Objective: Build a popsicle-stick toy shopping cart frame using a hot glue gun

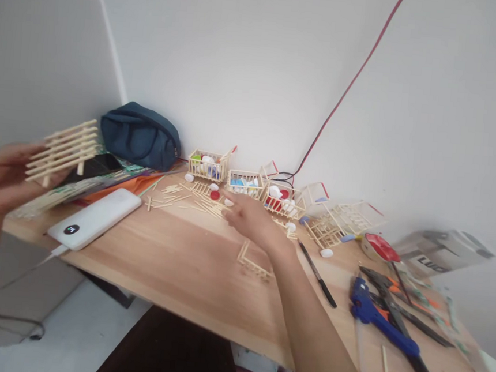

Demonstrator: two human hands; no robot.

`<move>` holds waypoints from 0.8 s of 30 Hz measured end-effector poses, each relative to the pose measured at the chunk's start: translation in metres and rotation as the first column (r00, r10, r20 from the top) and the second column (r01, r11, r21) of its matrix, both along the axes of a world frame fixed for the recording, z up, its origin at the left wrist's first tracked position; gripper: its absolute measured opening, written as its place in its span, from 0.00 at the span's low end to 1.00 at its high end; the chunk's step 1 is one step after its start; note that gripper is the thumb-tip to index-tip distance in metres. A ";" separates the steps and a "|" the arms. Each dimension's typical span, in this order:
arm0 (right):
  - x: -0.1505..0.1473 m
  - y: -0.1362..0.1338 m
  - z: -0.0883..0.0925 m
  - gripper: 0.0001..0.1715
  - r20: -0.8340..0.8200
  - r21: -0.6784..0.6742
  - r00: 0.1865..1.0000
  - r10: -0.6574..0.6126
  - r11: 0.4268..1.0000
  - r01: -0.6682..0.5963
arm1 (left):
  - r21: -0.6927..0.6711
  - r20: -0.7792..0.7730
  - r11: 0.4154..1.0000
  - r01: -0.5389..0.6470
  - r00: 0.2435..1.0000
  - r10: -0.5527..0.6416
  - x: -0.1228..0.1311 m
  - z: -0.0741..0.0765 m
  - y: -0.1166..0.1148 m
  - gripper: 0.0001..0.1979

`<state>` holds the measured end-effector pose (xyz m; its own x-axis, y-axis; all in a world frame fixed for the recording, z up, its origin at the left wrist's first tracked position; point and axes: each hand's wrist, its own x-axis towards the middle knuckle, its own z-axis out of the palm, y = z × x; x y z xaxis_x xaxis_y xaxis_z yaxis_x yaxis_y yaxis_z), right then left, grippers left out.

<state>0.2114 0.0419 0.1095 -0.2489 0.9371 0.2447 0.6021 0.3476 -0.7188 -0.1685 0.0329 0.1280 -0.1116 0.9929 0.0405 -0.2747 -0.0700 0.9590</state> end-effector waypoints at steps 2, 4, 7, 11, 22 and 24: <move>-0.005 -0.005 0.006 0.12 0.189 0.180 0.979 -0.080 0.983 0.046 | 0.053 -0.035 0.993 -0.103 0.994 0.105 -0.008 0.003 0.001 0.08; -0.011 -0.014 0.018 0.09 0.274 0.357 0.925 -0.263 0.921 0.156 | 0.057 -0.042 0.989 -0.139 0.989 0.141 -0.002 0.004 0.001 0.06; -0.022 -0.035 0.035 0.13 0.222 0.474 0.887 -0.405 0.840 0.265 | -0.054 0.020 0.999 0.000 1.000 0.001 0.031 0.001 0.000 0.09; -0.054 -0.070 0.033 0.18 0.279 0.526 0.930 -0.240 0.848 0.061 | -0.045 0.073 0.996 0.073 0.995 -0.069 0.089 -0.010 -0.003 0.14; -0.082 -0.089 -0.008 0.23 0.317 0.419 0.888 -0.333 0.889 0.184 | 0.012 -0.083 0.956 0.294 0.953 -0.292 0.178 -0.003 -0.027 0.28; -0.075 -0.087 -0.009 0.19 0.248 0.416 0.908 -0.337 0.884 0.214 | 0.041 -0.168 0.942 0.334 0.931 -0.323 0.185 -0.002 -0.028 0.27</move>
